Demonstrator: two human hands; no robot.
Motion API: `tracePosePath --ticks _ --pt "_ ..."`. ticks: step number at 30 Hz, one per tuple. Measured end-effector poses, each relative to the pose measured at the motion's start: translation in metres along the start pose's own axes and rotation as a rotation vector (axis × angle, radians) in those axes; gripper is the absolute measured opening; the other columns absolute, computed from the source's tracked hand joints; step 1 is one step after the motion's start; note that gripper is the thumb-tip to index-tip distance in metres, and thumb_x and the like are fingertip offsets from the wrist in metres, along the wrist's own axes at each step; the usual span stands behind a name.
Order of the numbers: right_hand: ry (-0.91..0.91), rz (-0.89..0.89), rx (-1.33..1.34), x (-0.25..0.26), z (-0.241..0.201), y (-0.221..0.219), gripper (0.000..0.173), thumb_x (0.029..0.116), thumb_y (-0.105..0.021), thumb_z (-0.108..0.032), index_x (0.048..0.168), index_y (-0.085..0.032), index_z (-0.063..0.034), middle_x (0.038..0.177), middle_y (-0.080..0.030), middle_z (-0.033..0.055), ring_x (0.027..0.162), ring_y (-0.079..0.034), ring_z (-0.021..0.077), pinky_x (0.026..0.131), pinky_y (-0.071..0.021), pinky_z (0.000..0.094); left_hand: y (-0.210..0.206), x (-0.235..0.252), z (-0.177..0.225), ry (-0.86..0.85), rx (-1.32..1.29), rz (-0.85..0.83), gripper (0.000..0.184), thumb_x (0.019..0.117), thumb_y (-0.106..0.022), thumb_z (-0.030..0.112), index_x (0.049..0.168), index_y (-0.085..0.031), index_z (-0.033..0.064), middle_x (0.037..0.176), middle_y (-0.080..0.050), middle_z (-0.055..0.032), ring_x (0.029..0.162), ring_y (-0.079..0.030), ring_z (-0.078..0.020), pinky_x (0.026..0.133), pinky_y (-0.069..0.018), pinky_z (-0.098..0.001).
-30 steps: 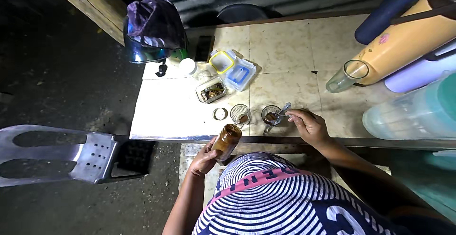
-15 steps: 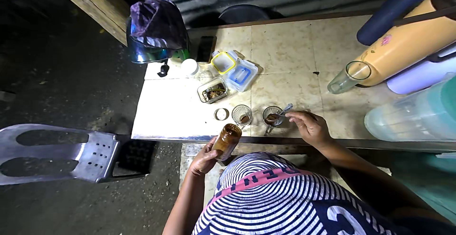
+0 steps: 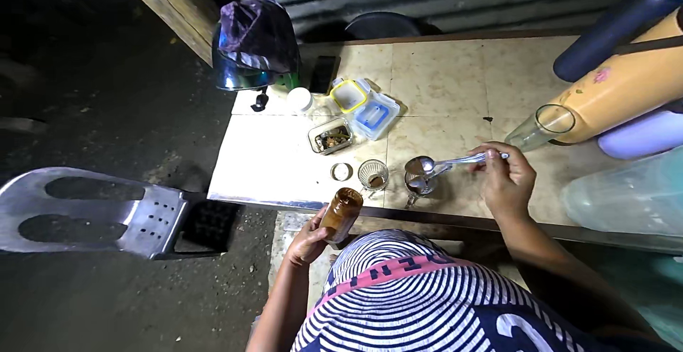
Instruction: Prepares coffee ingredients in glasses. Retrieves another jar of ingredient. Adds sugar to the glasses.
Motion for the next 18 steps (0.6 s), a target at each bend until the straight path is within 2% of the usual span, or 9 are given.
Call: tracePosePath --ticks 2,3,5,6,9,11,16,17,18 --pt "0.028 -0.03 0.041 0.007 -0.007 -0.016 0.021 0.1085 -0.044 -0.009 0.12 -0.062 -0.0039 0.109 -0.073 -0.0032 0.084 -0.071 0.0048 0.078 -0.0629 0.0276 0.004 -0.007 0.0 -0.007 -0.008 0.019 0.081 0.0751 -0.088 0.045 0.14 -0.052 0.0127 0.118 -0.072 -0.0062 0.1 -0.072 -0.0186 0.086 -0.0609 -0.0372" --pt "0.069 -0.082 0.024 0.009 -0.012 -0.031 0.022 0.109 -0.045 -0.01 0.119 -0.062 -0.0015 0.11 -0.072 -0.0006 0.086 -0.072 0.0056 0.08 -0.0631 0.0287 0.005 -0.01 0.001 -0.014 -0.019 0.026 0.081 0.0749 -0.088 0.044 0.141 -0.052 0.013 0.119 -0.071 -0.0066 0.101 -0.071 -0.0191 0.087 -0.0608 -0.0376" --pt "0.205 -0.238 -0.065 0.005 -0.019 -0.071 0.024 0.1074 -0.048 -0.01 0.114 -0.065 0.0064 0.109 -0.073 0.0104 0.09 -0.072 0.0118 0.084 -0.0627 0.033 0.01 -0.018 0.003 -0.035 -0.031 0.056 0.081 0.0745 -0.088 0.044 0.14 -0.052 0.0132 0.119 -0.071 -0.0067 0.102 -0.071 -0.0196 0.088 -0.0607 -0.0385" --pt "0.298 -0.326 -0.119 0.0 -0.021 -0.093 0.023 0.1055 -0.051 -0.009 0.111 -0.067 0.0071 0.107 -0.074 0.0141 0.091 -0.073 0.0158 0.085 -0.0625 0.0345 0.012 -0.023 0.004 -0.045 -0.031 0.078 0.082 0.0739 -0.089 0.044 0.14 -0.052 0.0128 0.119 -0.072 -0.0067 0.102 -0.071 -0.0196 0.088 -0.0605 -0.0388" --pt "0.477 -0.46 -0.246 -0.008 -0.023 -0.141 0.02 0.1018 -0.057 -0.007 0.106 -0.074 0.0024 0.103 -0.076 0.0145 0.094 -0.075 0.0217 0.088 -0.061 0.0338 0.023 -0.037 0.006 -0.068 -0.029 0.143 0.087 0.0717 -0.09 0.044 0.141 -0.049 0.0107 0.119 -0.072 -0.0068 0.102 -0.071 -0.0195 0.088 -0.0603 -0.0392" --pt "0.433 -0.545 -0.292 -0.005 -0.018 -0.165 0.02 0.102 -0.058 -0.009 0.106 -0.075 0.0007 0.102 -0.076 0.0144 0.092 -0.075 0.0236 0.086 -0.0611 0.0361 0.032 -0.048 0.007 -0.088 -0.041 0.184 0.09 0.0692 -0.091 0.045 0.141 -0.049 0.0097 0.118 -0.072 -0.0073 0.101 -0.072 -0.0199 0.087 -0.0609 -0.0391" --pt "0.259 -0.774 -0.519 0.004 0.001 -0.215 0.021 0.1034 -0.057 -0.01 0.114 -0.073 -0.0004 0.105 -0.074 0.0203 0.092 -0.074 0.0372 0.082 -0.0591 0.0553 0.054 -0.076 0.011 -0.113 -0.065 0.231 0.089 0.0654 -0.093 0.044 0.135 -0.052 0.0083 0.114 -0.073 -0.0089 0.099 -0.072 -0.0208 0.087 -0.0607 -0.0401" --pt "0.273 -0.775 -0.617 0.006 0.0 -0.223 0.021 0.1026 -0.059 -0.01 0.116 -0.072 -0.0016 0.11 -0.073 0.0207 0.1 -0.073 0.0392 0.085 -0.058 0.0572 0.058 -0.081 0.014 -0.126 -0.058 0.227 0.086 0.0664 -0.093 0.043 0.134 -0.054 0.0079 0.114 -0.073 -0.0094 0.099 -0.072 -0.0212 0.088 -0.0606 -0.0404" --pt "0.288 -0.767 -0.703 0.008 -0.006 -0.232 0.023 0.101 -0.062 -0.011 0.121 -0.072 -0.0032 0.12 -0.07 0.0205 0.113 -0.067 0.0407 0.093 -0.0551 0.0579 0.063 -0.087 0.017 -0.137 -0.05 0.222 0.084 0.0677 -0.093 0.041 0.134 -0.055 0.0078 0.114 -0.073 -0.0099 0.1 -0.072 -0.0216 0.089 -0.0604 -0.0406"
Point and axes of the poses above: each hand's wrist, its own x-axis towards the middle knuckle, its own y-axis out of the back of the hand, z = x × y, the point moved 9 cm from there along x, towards the middle knuckle
